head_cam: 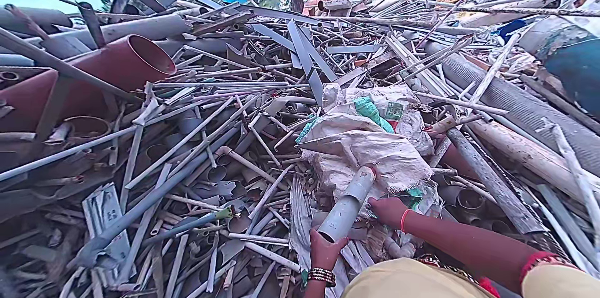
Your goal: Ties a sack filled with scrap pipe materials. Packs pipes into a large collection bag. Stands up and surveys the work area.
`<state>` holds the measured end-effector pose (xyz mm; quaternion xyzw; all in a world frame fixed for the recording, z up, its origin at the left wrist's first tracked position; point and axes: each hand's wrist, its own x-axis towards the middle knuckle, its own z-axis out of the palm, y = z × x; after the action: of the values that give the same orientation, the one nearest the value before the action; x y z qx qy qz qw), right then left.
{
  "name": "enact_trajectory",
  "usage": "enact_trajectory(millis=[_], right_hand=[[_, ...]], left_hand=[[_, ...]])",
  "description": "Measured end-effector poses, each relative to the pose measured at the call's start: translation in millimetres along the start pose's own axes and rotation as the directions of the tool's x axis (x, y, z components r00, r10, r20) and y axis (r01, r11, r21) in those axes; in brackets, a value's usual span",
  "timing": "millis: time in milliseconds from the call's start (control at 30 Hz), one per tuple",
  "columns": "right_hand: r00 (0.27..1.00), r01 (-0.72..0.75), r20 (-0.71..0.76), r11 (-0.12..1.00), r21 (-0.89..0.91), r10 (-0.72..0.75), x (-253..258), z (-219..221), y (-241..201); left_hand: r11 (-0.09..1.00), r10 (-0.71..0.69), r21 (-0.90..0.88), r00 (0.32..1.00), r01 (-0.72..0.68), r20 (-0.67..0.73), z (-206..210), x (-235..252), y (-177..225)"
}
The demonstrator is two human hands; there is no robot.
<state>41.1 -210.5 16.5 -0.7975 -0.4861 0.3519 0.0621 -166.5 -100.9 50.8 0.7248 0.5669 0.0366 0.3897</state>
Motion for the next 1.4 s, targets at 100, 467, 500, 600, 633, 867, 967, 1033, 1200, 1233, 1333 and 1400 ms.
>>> enact_trajectory(millis=[100, 467, 500, 600, 633, 867, 967, 1033, 1200, 1233, 1333, 1400], right_hand=[[0.995, -0.098, -0.019, 0.995, 0.036, 0.099, 15, 5, 15], [1.000, -0.019, 0.015, 0.999, 0.031, 0.019, 22, 4, 21], [1.000, -0.014, 0.011, 0.999, 0.034, 0.014, 23, 5, 23], [0.992, -0.124, 0.004, 0.991, 0.049, 0.124, 34, 6, 30], [0.994, -0.112, 0.011, 0.993, 0.038, 0.112, 33, 5, 27], [0.995, -0.099, 0.036, 0.994, 0.047, 0.097, 32, 14, 30], [0.999, 0.021, 0.044, 0.999, 0.031, -0.022, 26, 13, 25], [0.998, -0.043, 0.040, 0.998, 0.040, 0.041, 33, 13, 23], [1.000, -0.011, 0.027, 1.000, -0.002, 0.011, 39, 8, 22], [1.000, -0.006, 0.021, 1.000, 0.003, 0.006, 42, 8, 29], [0.995, -0.095, 0.041, 0.995, -0.003, 0.095, 51, 11, 37], [0.998, -0.009, 0.060, 0.999, -0.034, 0.011, 46, 6, 25]], left_hand=[[0.999, -0.026, -0.038, 0.999, 0.027, 0.023, 2, -1, -6], [0.975, -0.093, -0.199, 0.994, 0.101, 0.049, 8, 8, -8], [0.973, -0.103, -0.200, 0.993, 0.113, 0.057, 9, 9, -8], [0.965, -0.138, -0.215, 0.988, 0.149, 0.066, 15, 5, -8], [0.952, -0.150, -0.261, 0.987, 0.162, 0.066, 17, 4, -9], [0.743, -0.330, -0.557, 0.927, 0.371, 0.177, 26, 9, -17], [0.717, -0.335, -0.583, 0.923, 0.381, 0.191, 27, 16, -19], [0.700, -0.351, -0.587, 0.912, 0.407, 0.213, 28, 17, -22], [0.775, -0.319, -0.520, 0.933, 0.358, 0.167, 23, 13, -17], [0.790, -0.308, -0.504, 0.937, 0.349, 0.166, 25, 13, -17], [0.806, -0.305, -0.481, 0.939, 0.344, 0.160, 37, 9, -26], [0.817, -0.292, -0.479, 0.946, 0.322, 0.138, 36, 14, -27]])
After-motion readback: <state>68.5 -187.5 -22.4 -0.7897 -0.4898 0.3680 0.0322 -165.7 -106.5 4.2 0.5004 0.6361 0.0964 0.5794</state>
